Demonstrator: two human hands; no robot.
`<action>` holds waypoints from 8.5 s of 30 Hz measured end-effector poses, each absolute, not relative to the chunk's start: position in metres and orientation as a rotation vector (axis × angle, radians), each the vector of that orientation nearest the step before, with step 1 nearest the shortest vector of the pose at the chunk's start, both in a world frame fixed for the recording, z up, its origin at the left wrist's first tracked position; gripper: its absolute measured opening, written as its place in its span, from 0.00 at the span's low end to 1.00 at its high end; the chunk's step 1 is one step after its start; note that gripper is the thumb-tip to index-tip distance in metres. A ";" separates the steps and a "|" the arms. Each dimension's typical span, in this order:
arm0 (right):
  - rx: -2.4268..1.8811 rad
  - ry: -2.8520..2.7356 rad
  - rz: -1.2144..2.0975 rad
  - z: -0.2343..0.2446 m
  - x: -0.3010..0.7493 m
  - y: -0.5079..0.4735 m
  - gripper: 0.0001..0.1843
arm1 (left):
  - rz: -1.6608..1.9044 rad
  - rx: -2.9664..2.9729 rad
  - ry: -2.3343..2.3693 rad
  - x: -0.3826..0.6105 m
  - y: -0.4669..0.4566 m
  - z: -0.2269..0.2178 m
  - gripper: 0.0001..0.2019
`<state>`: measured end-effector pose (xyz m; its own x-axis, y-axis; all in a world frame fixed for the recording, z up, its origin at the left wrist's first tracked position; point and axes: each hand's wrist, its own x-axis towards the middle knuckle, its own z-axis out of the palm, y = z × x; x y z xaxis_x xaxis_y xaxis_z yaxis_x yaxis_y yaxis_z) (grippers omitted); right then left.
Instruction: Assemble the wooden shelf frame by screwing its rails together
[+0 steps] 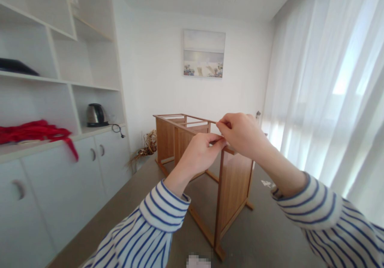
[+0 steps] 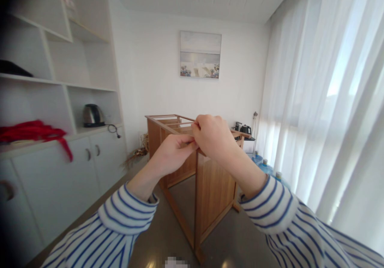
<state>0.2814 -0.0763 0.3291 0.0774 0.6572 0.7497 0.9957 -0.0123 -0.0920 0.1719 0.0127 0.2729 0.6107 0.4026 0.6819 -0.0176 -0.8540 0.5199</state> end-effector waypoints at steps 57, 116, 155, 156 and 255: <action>-0.957 -1.758 0.668 0.311 0.348 -0.065 0.16 | 1.141 2.416 0.281 0.171 0.005 0.269 0.17; -1.297 -1.908 0.005 0.329 0.330 -0.071 0.14 | 1.170 2.447 0.299 0.165 0.011 0.268 0.17; -1.119 -1.768 0.399 0.309 0.335 -0.066 0.15 | 1.258 2.373 0.286 0.173 0.009 0.262 0.14; -1.126 -1.764 0.382 0.309 0.335 -0.066 0.15 | 1.264 2.367 0.281 0.173 0.009 0.262 0.14; -1.155 -1.491 0.255 0.295 0.318 -0.068 0.15 | -0.127 2.766 0.799 0.089 0.031 0.037 0.23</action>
